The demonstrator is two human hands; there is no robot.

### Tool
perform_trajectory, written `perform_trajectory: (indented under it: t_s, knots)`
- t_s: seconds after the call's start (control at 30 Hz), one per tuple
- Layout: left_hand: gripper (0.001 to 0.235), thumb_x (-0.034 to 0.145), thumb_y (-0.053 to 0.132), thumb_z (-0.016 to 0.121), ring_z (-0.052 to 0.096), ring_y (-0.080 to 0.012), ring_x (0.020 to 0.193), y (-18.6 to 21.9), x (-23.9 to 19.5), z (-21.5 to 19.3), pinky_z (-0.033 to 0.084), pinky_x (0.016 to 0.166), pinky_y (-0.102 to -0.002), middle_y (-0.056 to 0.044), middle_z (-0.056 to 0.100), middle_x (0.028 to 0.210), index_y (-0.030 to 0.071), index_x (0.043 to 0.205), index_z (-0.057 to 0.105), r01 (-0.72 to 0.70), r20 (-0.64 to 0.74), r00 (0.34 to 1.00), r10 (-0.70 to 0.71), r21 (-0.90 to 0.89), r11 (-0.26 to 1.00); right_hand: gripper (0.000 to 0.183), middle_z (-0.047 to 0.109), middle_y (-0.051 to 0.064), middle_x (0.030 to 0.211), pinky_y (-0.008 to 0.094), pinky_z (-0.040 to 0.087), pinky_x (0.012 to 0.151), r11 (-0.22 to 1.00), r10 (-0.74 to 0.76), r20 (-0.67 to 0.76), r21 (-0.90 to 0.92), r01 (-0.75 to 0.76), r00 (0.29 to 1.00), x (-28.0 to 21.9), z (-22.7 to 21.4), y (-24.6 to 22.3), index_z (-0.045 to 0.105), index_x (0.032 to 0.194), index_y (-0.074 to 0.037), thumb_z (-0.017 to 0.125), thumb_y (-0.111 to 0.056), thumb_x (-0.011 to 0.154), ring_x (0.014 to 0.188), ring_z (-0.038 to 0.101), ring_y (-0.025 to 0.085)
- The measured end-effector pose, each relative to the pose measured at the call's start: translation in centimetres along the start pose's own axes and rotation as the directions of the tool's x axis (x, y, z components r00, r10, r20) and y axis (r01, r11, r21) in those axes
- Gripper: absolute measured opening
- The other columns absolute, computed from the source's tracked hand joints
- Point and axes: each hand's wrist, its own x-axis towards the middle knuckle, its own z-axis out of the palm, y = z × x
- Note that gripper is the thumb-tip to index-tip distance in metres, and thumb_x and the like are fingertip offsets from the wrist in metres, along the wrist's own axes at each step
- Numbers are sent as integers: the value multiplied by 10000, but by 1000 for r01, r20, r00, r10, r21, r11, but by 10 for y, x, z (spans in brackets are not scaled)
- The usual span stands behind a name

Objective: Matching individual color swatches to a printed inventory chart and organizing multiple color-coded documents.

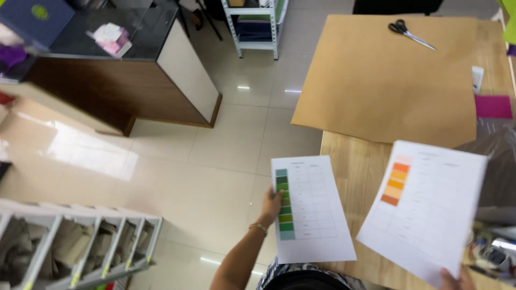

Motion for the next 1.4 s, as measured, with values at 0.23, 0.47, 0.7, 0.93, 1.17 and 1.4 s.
perform_trajectory:
  t_s: [0.23,0.47,0.7,0.93,1.17,1.4]
  knots:
    - [252,1011,217,543,718,-205,928,-34,17,54,613,784,-351,-67,750,1082,107,1195,676,20,196,978,-68,238,971,392,623,56,1246,284,476,826,955,275,-238,183,-235,932,-87,34,-106,600,1443,-89,634,-104,1053,1043,569,131]
    - [579,1015,495,635,579,-313,1329,-57,14,111,473,1106,-496,-122,647,1392,190,1497,536,51,219,958,-186,508,860,518,638,233,1174,485,540,817,819,534,-68,289,-496,843,-94,117,-144,609,1426,-18,693,32,917,940,623,317]
    - [779,1076,636,313,365,-410,1488,-55,-3,144,340,1219,-550,-236,403,1603,54,1594,341,197,261,913,-314,392,899,600,616,253,1251,570,535,778,749,628,77,211,-629,774,-60,135,-18,543,1493,-40,688,-28,911,986,604,359]
    - [718,997,207,565,376,-412,1481,-80,-21,166,345,1229,-524,-290,389,1595,43,1622,252,82,116,978,-174,554,828,558,731,79,1161,375,581,806,910,408,-73,-45,-412,910,-6,73,32,593,1408,-205,758,-260,879,991,717,250]
    - [327,957,38,408,654,-270,945,-60,-43,182,552,725,-404,-114,657,1141,88,1262,516,118,35,986,-161,534,837,411,659,15,1148,409,504,947,612,457,-251,785,-97,853,84,-76,-234,565,1187,-245,426,-605,1044,1074,624,227]
    - [374,992,35,403,648,-304,1148,-69,-52,209,588,912,-426,-129,649,1297,86,1359,452,215,0,974,-226,312,926,489,750,24,1316,374,640,928,535,506,-248,842,-75,826,167,-102,-277,612,1402,-172,631,-391,965,1181,736,197]
